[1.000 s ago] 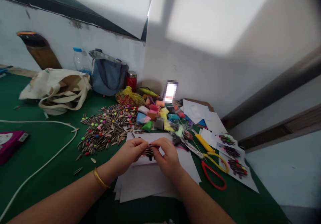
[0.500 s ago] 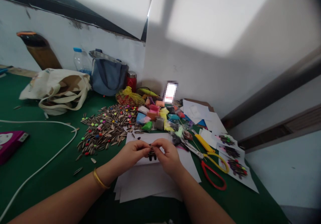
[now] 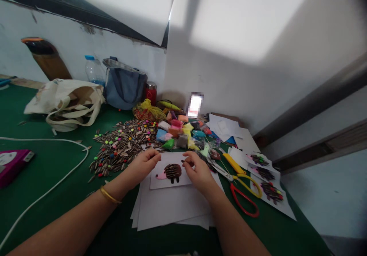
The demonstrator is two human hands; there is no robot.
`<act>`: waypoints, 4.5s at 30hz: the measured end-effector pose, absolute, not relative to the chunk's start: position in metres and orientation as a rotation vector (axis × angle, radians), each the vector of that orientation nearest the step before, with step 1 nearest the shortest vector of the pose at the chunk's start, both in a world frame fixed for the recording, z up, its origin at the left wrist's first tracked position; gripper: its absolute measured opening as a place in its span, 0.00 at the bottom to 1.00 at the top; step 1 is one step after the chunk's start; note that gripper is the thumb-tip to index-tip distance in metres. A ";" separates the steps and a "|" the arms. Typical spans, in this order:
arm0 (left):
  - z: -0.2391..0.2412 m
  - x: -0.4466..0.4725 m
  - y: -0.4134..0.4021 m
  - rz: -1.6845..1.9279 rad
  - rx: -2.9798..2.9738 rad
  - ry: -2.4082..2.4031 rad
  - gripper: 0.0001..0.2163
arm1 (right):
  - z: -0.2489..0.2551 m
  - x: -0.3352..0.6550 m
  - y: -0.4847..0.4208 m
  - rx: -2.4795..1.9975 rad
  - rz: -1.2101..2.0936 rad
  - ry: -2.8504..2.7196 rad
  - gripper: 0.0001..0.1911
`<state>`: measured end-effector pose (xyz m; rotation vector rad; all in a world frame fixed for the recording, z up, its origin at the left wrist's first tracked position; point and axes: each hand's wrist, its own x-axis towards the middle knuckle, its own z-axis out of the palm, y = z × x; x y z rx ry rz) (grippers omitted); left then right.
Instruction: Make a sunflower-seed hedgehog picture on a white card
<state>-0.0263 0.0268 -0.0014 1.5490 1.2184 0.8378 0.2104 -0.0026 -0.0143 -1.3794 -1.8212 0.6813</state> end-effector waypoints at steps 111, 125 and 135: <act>0.003 -0.013 0.006 0.589 1.245 0.947 0.16 | 0.000 0.188 -0.013 -1.142 0.653 -1.869 0.04; 0.003 -0.013 0.009 0.583 1.301 0.982 0.14 | 0.003 0.200 -0.010 -1.148 0.626 -1.888 0.05; 0.001 -0.034 0.027 0.234 2.199 1.607 0.18 | -0.008 0.229 0.005 -1.511 0.539 -2.223 0.06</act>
